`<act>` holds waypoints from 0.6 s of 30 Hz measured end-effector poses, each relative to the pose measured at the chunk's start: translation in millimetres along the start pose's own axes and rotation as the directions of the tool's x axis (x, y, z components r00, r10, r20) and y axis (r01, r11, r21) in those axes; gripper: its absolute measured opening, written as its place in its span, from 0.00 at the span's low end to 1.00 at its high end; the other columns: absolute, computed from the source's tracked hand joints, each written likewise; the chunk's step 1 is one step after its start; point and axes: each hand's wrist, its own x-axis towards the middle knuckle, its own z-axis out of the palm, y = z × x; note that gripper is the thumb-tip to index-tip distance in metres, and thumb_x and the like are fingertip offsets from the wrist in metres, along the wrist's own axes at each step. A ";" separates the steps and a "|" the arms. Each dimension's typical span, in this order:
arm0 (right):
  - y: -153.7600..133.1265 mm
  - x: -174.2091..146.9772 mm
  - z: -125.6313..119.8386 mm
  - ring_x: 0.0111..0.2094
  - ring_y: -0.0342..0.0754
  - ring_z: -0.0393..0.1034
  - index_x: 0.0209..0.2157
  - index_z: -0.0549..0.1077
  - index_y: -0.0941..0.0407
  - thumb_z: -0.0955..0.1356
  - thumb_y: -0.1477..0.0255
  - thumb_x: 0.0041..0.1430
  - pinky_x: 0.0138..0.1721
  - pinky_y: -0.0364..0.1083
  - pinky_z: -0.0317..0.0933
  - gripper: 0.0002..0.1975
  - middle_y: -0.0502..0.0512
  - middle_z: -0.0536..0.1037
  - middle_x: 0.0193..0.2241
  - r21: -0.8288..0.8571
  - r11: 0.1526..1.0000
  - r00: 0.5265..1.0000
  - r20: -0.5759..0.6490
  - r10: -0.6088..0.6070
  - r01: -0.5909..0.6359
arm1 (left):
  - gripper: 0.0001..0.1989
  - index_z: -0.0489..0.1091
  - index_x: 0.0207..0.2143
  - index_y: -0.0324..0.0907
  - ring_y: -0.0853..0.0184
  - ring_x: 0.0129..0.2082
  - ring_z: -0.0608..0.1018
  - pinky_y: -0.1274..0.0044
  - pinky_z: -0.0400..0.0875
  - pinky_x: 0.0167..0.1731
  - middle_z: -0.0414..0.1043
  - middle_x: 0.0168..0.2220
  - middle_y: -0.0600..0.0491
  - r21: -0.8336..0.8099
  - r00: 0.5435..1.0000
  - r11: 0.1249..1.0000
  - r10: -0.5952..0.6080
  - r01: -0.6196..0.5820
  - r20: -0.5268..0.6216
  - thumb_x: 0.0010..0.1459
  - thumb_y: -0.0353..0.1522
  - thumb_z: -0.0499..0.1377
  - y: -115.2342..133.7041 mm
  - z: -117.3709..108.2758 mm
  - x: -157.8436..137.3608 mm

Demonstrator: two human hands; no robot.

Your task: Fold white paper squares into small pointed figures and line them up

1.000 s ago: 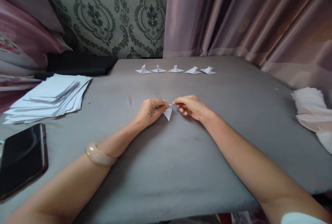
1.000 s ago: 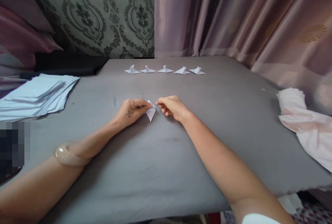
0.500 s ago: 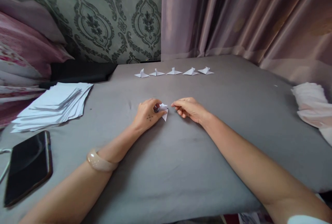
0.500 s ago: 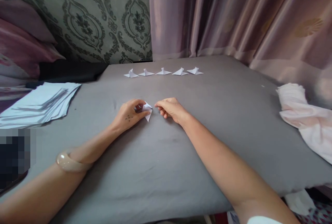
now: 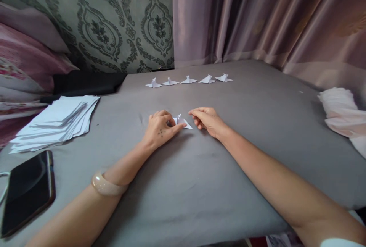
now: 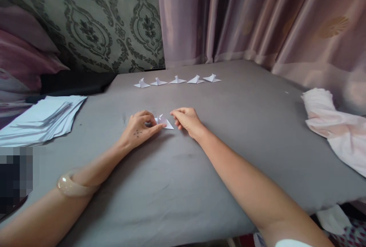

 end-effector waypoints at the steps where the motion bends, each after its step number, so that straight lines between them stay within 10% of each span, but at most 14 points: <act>1: -0.9 -1.2 0.0 0.18 0.37 0.61 0.27 0.74 0.58 0.68 0.72 0.49 0.14 0.38 0.52 0.05 0.49 0.70 0.21 -0.020 1.000 0.999 -0.041 -0.014 0.014 | 0.22 0.68 0.19 0.40 0.63 0.36 0.72 0.72 0.63 0.40 0.72 0.32 0.50 -0.026 1.000 1.000 -0.005 0.005 -0.012 0.52 0.49 0.59 0.9 -1.1 -0.1; 6: 0.3 -9.4 0.1 0.23 0.40 0.66 0.29 0.77 0.57 0.64 0.71 0.52 0.23 0.40 0.57 0.09 0.49 0.74 0.22 -0.349 0.914 0.970 -0.043 -0.238 0.208 | 0.14 0.73 0.31 0.40 0.67 0.30 0.71 0.76 0.65 0.32 0.72 0.30 0.52 -0.083 0.996 0.994 -0.077 0.073 -0.051 0.60 0.37 0.52 -12.4 -0.9 5.7; 13: 11.2 -30.1 9.0 0.34 0.46 0.69 0.35 0.75 0.53 0.64 0.70 0.57 0.34 0.44 0.58 0.08 0.53 0.76 0.36 -0.775 0.452 0.873 0.254 -0.416 0.441 | 0.12 0.75 0.36 0.40 0.66 0.31 0.73 0.76 0.66 0.34 0.73 0.33 0.49 0.064 0.992 0.990 0.121 -0.122 0.024 0.57 0.30 0.52 -23.9 6.7 5.6; 18: 11.8 -25.9 6.8 0.42 0.49 0.68 0.42 0.73 0.55 0.62 0.72 0.62 0.38 0.45 0.58 0.10 0.57 0.74 0.41 -0.836 0.319 0.850 0.284 -0.443 0.446 | 0.11 0.75 0.37 0.41 0.68 0.25 0.71 0.77 0.63 0.28 0.73 0.26 0.52 0.082 0.997 0.997 0.002 -0.008 0.076 0.55 0.33 0.55 -12.3 5.6 1.4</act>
